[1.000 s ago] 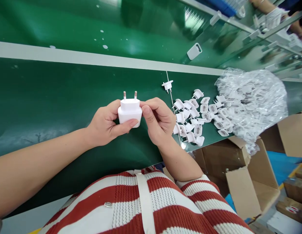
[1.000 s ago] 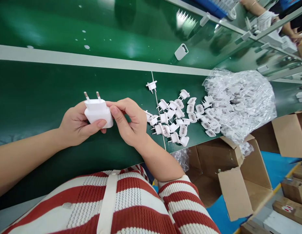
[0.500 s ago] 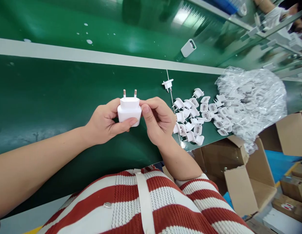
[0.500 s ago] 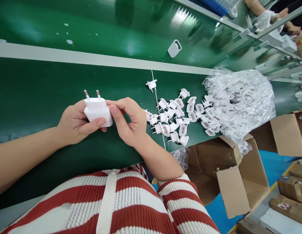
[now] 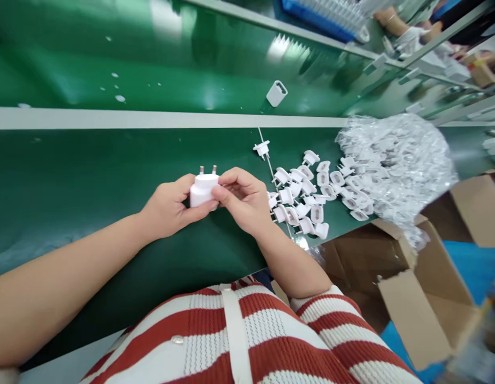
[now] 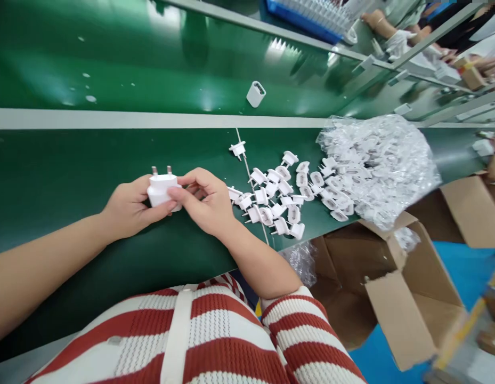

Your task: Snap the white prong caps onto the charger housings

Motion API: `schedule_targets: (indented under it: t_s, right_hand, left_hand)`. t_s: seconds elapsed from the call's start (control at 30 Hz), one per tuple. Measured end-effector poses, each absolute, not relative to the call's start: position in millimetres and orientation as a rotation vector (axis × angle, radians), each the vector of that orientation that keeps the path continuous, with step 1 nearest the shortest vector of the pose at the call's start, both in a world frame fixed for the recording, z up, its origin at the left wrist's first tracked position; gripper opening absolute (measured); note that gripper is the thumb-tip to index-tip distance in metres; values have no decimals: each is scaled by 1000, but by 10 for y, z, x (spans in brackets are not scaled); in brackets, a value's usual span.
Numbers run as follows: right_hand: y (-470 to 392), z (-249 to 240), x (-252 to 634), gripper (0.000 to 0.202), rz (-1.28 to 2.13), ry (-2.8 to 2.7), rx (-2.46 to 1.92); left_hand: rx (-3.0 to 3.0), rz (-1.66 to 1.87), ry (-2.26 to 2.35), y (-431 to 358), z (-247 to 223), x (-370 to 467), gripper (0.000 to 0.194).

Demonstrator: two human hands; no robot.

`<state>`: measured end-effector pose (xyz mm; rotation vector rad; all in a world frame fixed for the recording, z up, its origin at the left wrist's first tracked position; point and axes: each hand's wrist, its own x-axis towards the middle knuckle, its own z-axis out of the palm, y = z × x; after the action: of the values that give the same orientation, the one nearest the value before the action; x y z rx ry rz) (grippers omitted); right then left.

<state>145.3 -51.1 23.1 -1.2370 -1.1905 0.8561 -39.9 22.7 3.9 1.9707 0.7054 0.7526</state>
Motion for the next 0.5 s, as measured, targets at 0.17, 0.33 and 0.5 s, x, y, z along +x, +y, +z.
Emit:
schedule_targets:
  t_s: [0.17, 0.33, 0.5]
  right_hand:
    - [-504, 232, 1561, 43, 921, -1199, -1399]
    - [-757, 453, 1681, 61, 537, -1697, -1679]
    - [-1411, 319, 1925, 70, -212, -1680, -1941]
  left_hand:
    - [1933, 739, 741, 229, 51, -328, 39]
    - [1877, 855, 763, 275, -11, -323, 40]
    - [1797, 974, 940, 287, -22, -351, 42]
